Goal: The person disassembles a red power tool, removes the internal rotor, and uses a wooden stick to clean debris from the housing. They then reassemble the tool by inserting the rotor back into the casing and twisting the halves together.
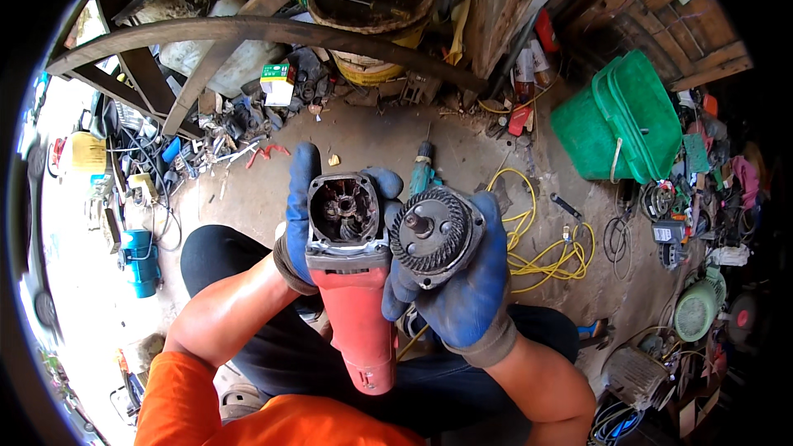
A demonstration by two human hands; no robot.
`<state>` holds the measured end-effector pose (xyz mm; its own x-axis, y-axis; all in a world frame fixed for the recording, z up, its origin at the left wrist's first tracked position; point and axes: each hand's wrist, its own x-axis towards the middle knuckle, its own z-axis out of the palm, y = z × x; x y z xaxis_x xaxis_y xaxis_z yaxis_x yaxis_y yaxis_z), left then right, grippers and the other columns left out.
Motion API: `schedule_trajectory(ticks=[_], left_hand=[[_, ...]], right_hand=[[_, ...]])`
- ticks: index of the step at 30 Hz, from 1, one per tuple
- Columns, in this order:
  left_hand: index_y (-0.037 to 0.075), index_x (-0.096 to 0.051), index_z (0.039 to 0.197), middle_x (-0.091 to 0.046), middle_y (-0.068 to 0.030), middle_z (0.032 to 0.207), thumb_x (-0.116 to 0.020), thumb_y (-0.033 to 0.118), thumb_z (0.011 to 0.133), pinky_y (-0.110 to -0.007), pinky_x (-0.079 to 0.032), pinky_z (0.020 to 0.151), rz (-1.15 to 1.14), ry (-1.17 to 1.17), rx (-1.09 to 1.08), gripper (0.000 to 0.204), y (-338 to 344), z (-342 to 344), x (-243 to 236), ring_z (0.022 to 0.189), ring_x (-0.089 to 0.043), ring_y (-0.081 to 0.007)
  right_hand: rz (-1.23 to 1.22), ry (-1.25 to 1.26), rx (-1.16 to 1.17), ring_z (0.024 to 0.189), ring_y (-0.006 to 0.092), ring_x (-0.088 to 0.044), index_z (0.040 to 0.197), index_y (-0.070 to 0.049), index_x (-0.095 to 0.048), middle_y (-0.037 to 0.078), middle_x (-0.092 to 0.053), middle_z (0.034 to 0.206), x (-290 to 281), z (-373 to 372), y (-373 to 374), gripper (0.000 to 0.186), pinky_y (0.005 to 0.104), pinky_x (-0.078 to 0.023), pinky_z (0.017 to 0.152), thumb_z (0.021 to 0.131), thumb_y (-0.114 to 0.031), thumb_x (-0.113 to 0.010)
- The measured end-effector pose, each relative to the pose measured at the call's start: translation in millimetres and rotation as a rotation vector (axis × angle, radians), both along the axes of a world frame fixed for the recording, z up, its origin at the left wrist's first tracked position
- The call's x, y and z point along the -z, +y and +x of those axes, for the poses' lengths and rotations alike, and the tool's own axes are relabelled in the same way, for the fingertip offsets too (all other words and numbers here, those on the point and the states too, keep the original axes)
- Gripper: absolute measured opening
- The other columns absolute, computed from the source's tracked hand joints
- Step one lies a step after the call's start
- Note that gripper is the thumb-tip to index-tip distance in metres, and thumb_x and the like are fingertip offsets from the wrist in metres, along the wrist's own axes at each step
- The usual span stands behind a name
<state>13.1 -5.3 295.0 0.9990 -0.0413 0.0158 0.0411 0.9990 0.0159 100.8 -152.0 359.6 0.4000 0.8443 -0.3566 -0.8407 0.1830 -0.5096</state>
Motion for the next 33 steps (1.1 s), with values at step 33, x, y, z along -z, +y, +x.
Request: schedule_trajectory(ticks=[33], left_hand=[[0.002, -0.059, 0.120, -0.068, -0.0163, 0.108, -0.040, 0.076, 0.087, -0.044, -0.056, 0.086, 0.003, 0.089, -0.013, 0.084, -2.6, -9.3, -5.3, 0.096, -0.067, -0.0280]], right_hand=[[0.180, 0.164, -0.180, 0.033, 0.0138, -0.034, 0.118, 0.004, -0.051, 0.003, -0.050, 0.057, 31.7, 16.9, 2.5, 0.077, 0.0306, -0.032, 0.030, 0.094, -0.067, -0.031]])
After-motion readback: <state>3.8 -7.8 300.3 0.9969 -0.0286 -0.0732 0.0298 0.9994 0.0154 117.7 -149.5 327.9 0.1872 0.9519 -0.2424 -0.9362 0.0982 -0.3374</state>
